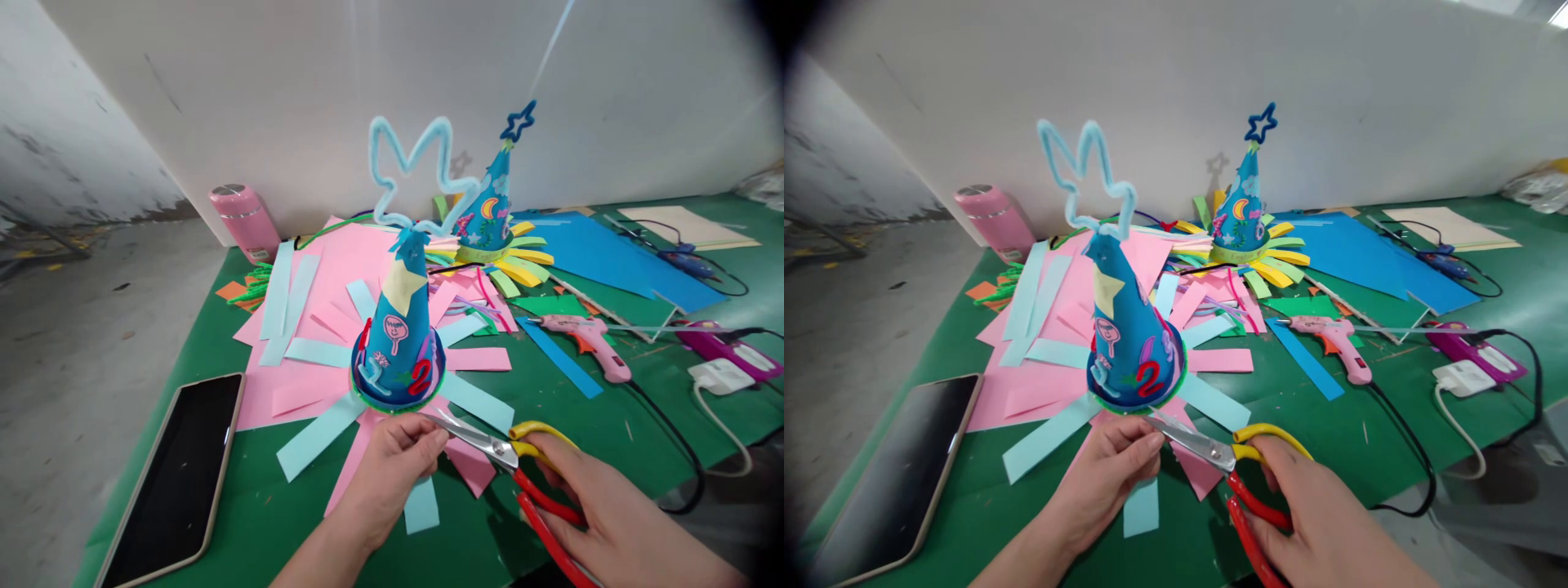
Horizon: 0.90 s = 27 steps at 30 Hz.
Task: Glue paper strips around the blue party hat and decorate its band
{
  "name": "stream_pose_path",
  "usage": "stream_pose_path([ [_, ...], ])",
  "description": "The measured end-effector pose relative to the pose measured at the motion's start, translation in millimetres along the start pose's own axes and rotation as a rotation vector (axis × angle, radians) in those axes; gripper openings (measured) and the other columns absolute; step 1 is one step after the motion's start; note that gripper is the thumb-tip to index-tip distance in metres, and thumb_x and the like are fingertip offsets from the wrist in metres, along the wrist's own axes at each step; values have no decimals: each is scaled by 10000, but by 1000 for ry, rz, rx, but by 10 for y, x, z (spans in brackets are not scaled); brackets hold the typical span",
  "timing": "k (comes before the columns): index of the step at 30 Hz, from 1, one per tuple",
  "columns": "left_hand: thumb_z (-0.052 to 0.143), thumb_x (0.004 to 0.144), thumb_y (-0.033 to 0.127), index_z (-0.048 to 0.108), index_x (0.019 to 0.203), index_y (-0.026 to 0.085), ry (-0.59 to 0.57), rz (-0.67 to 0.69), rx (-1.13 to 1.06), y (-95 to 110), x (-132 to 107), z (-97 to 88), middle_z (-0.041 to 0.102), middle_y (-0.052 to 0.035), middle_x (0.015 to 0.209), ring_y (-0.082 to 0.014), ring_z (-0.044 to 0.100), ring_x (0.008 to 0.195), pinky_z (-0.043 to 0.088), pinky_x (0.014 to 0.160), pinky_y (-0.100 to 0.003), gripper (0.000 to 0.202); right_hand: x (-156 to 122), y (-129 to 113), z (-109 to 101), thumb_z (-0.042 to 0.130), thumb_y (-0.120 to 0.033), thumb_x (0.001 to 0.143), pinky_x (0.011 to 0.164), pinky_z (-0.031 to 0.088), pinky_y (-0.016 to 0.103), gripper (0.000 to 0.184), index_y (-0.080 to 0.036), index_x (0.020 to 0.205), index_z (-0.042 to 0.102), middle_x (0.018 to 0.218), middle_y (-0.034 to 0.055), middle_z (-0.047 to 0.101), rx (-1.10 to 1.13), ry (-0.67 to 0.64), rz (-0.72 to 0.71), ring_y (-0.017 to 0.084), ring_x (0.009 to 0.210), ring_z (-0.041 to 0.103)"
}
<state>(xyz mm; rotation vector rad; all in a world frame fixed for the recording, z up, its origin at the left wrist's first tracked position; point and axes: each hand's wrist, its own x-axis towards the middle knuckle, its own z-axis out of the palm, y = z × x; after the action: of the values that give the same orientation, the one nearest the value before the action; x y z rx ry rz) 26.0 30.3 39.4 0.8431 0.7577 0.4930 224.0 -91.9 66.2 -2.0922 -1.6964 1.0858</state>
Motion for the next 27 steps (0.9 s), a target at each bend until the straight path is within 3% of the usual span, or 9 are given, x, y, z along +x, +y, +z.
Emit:
stream_pose_path([
  [6, 671, 716, 467, 607, 630, 130, 38, 64, 177, 46, -23, 24, 393, 41, 510, -73, 287, 513, 199, 494, -234, 353, 28, -14, -1, 433, -400, 878, 806, 511, 300, 337, -222, 1164, 447, 1039, 77, 620, 6, 5, 4, 187, 893, 630],
  [12, 686, 700, 437, 657, 629, 125, 70, 155, 260, 129, -51, 62, 485, -1, 563, -104, 355, 569, 262, 537, -239, 321, 24, -43, -4, 455, -382, 869, 775, 531, 265, 329, -212, 1147, 507, 1001, 82, 651, 9, 29, -23, 210, 955, 637],
  [18, 681, 710, 456, 643, 609, 126, 56, 145, 207, 94, -46, 31, 416, 18, 526, -92, 310, 541, 221, 520, -244, 347, 21, -80, 0, 475, -354, 863, 759, 541, 221, 402, -204, 1234, 503, 1021, 84, 671, 51, 39, -63, 207, 1004, 639],
  [24, 670, 742, 443, 639, 692, 121, -19, 100, 22, -16, -8, -32, 309, 57, 510, -66, 237, 501, 148, 506, -255, 328, 49, -152, -7, 467, -319, 849, 649, 555, 229, 426, -182, 1253, 480, 893, 76, 691, 68, -16, -72, 195, 813, 682],
  [27, 696, 717, 442, 641, 726, 120, -33, 96, -80, -32, -11, -27, 314, 63, 505, -58, 238, 487, 134, 506, -260, 327, 30, -151, -8, 483, -305, 824, 640, 555, 245, 421, -172, 1223, 484, 901, 93, 685, -4, -17, -68, 212, 837, 681],
])
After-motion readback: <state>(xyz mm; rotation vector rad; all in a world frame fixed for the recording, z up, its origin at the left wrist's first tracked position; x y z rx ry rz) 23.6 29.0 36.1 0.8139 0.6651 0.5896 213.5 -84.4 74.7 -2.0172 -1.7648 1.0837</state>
